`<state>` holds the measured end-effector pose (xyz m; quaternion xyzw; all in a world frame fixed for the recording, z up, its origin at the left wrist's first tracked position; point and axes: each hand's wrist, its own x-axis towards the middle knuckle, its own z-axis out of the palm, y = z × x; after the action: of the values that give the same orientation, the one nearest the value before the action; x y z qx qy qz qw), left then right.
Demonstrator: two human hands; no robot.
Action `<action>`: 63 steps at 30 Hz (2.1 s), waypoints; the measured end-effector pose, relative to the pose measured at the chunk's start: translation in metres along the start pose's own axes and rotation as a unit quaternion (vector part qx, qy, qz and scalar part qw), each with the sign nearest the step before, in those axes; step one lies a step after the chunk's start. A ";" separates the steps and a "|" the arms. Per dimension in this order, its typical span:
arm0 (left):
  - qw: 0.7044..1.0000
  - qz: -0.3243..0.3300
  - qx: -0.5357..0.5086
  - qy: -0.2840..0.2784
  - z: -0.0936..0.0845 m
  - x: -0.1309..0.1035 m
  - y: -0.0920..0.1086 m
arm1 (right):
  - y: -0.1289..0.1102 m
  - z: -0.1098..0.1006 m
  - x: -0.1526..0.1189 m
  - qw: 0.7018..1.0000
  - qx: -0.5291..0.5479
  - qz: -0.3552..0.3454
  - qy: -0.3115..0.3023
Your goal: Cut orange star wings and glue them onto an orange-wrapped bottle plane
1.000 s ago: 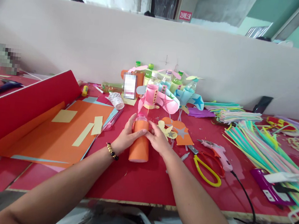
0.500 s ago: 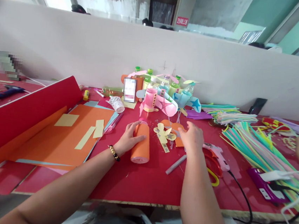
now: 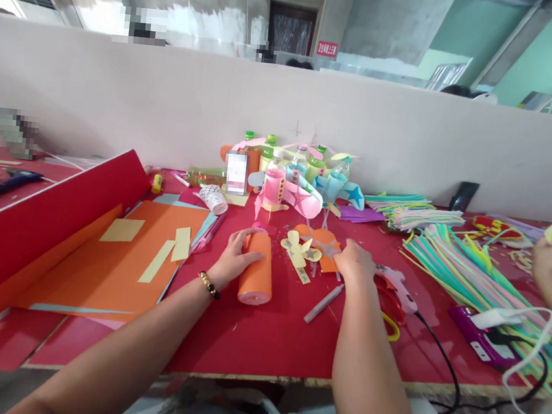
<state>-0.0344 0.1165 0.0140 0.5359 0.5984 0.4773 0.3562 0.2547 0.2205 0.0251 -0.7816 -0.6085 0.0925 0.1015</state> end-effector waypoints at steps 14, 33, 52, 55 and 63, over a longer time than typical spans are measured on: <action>0.998 0.014 0.015 0.053 -0.002 0.004 -0.004 | -0.018 -0.015 -0.021 0.937 0.337 -0.075 0.055; 0.996 0.005 0.016 0.084 0.000 0.007 -0.007 | -0.085 0.011 -0.089 0.819 0.520 -0.156 -0.185; 0.996 0.011 0.057 0.074 -0.001 0.007 -0.006 | -0.085 0.014 -0.090 0.779 0.560 -0.087 -0.269; 0.996 0.013 0.057 0.071 -0.001 0.006 -0.005 | -0.085 0.011 -0.089 0.774 0.564 -0.082 -0.276; 0.996 0.011 0.061 0.066 -0.002 0.007 -0.005 | -0.082 0.006 -0.088 0.776 0.548 -0.097 -0.297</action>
<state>-0.0390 0.1229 0.0107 0.5307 0.6426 0.4779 0.2776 0.1554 0.1548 0.0432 -0.4642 -0.5274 0.6274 0.3357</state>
